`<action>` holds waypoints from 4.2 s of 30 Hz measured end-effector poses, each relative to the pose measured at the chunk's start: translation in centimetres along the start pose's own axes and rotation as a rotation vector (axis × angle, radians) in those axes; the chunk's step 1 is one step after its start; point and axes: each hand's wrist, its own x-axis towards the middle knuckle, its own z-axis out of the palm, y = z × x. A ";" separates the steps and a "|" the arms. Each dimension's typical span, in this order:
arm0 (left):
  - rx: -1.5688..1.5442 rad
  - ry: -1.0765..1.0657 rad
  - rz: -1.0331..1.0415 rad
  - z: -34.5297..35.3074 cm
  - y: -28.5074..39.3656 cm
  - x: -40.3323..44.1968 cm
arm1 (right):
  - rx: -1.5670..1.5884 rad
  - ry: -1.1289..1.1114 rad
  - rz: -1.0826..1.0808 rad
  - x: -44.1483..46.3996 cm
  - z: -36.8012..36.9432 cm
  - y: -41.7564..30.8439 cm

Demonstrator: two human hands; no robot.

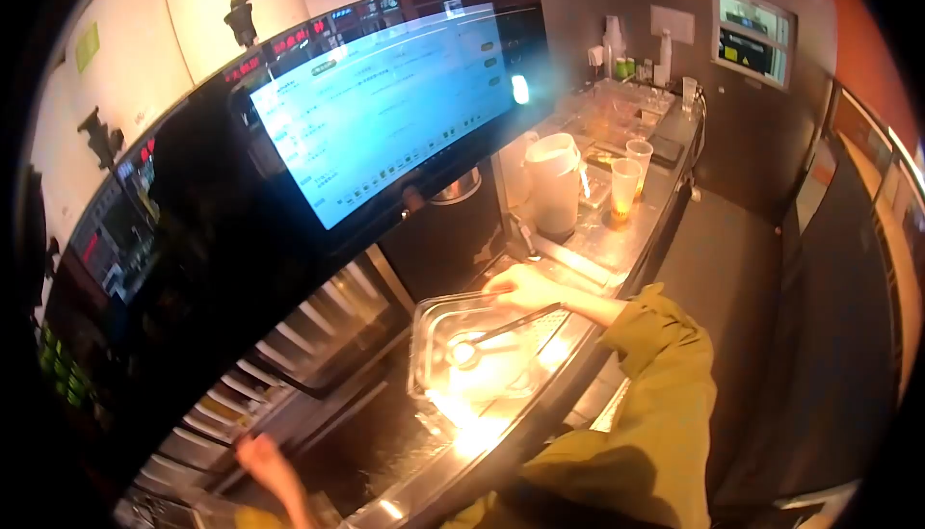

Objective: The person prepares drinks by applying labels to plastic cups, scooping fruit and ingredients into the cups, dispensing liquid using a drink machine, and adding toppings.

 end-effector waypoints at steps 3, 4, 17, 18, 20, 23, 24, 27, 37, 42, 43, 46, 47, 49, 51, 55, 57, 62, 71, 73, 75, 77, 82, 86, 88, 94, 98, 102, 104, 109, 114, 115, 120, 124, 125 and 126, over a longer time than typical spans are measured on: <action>-0.964 -0.759 -0.675 9.8 14.3 -3.3 | 0.152 -0.099 -0.016 1.5 0.7 0.5; -1.215 -0.888 -0.874 12.6 17.0 -4.2 | 0.165 -0.113 -0.071 2.1 1.0 1.3; -1.561 -0.647 -1.184 23.1 23.7 -6.3 | -0.477 0.835 -1.365 10.7 -14.8 -13.0; -1.528 -0.670 -1.138 23.1 24.1 -5.8 | -0.453 0.851 -1.357 11.8 -14.7 -13.5; -1.484 -0.666 -1.102 23.0 25.5 -4.9 | -0.418 0.876 -1.334 13.2 -14.5 -13.8; -1.434 -0.622 -1.039 23.6 26.6 -3.6 | -0.392 0.844 -1.344 11.2 -14.9 -13.3; -1.458 -0.649 -1.023 24.3 25.9 -3.4 | -0.374 0.870 -1.353 10.3 -15.2 -12.4; -1.423 -0.696 -1.049 27.7 23.2 -3.5 | -0.336 0.898 -1.324 8.8 -15.7 -8.4; -1.461 -0.739 -0.427 33.1 26.7 3.5 | -0.412 0.817 -1.225 9.3 -12.8 -5.5; -1.641 -0.787 -0.551 34.9 26.5 4.7 | -0.431 0.809 -1.227 9.6 -11.9 -5.9; -1.663 -0.789 -0.558 35.3 26.3 4.9 | -0.432 0.809 -1.232 9.7 -11.8 -6.1; -1.623 -0.753 -0.538 34.7 27.3 5.3 | -0.422 0.805 -1.233 10.0 -11.6 -6.5; -1.620 -0.715 -0.522 34.0 28.1 5.3 | -0.421 0.809 -1.231 10.0 -11.4 -6.5; -1.618 -0.653 -0.498 32.8 29.6 5.4 | -0.419 0.817 -1.229 10.1 -11.2 -6.5; -1.616 -0.602 -0.483 32.1 30.6 5.4 | -0.429 0.829 -1.229 10.2 -11.1 -6.5; -1.116 -0.536 -0.096 30.5 31.6 5.7 | -0.411 0.821 -1.234 10.3 -10.7 -6.4; -0.667 -0.496 0.141 29.7 31.5 6.2 | -0.406 0.830 -1.239 10.5 -10.5 -6.3; -0.831 -0.626 -0.094 31.1 29.9 6.0 | -0.423 0.794 -1.189 9.8 -10.8 -6.9; -1.663 -0.625 -0.839 37.1 24.3 5.3 | -0.355 1.115 -0.884 7.6 -16.2 1.2; -1.636 -0.660 -0.868 36.8 25.1 5.8 | -0.383 1.098 -0.890 7.5 -16.4 1.4; -1.600 -0.632 -0.858 35.0 27.2 5.9 | -0.351 1.087 -0.864 7.5 -16.5 1.3; -1.587 -0.673 -0.889 35.1 27.1 6.2 | -0.349 1.103 -0.910 8.4 -16.7 1.8; -1.524 -0.626 -0.915 35.1 26.9 6.2 | -0.376 1.132 -0.943 9.6 -16.6 1.8; -1.508 -0.619 -0.934 35.1 26.9 6.4 | -0.358 1.158 -0.968 10.0 -17.1 0.8; -1.515 -0.616 -0.899 35.0 27.0 6.3 | -0.349 1.177 -0.999 10.3 -17.6 0.0; -1.524 -0.603 -0.922 33.1 28.9 6.6 | -0.439 1.195 -0.992 10.1 -17.7 0.0; -1.562 -0.577 -0.919 33.6 28.3 6.4 | -0.418 1.190 -0.983 9.4 -16.5 1.1; -1.566 -0.596 -0.950 34.6 27.2 6.5 | -0.404 1.176 -0.956 9.6 -16.2 1.4; -1.552 -0.600 -0.965 35.0 26.8 6.5 | -0.409 1.187 -0.961 9.7 -16.2 1.6; -1.495 -0.595 -0.958 35.1 26.6 6.5 | -0.410 1.213 -0.970 9.9 -16.0 1.8; -1.572 -0.611 -0.925 34.1 27.6 6.5 | -0.401 1.241 -0.944 10.0 -16.2 2.4; -1.577 -0.623 -0.924 34.2 27.5 6.5 | -0.405 1.244 -0.929 9.9 -16.3 2.5; -1.549 -0.592 -0.957 33.1 28.7 6.7 | -0.416 1.252 -0.898 9.9 -16.4 2.6; -1.546 -0.581 -0.976 34.2 27.6 6.6 | -0.401 1.246 -0.898 9.4 -16.8 2.1; -1.558 -0.588 -0.965 34.5 27.2 6.5 | -0.380 1.254 -0.906 9.1 -17.0 1.7; -1.569 -0.596 -0.954 34.1 27.6 6.5 | -0.382 1.260 -0.903 9.0 -17.3 1.2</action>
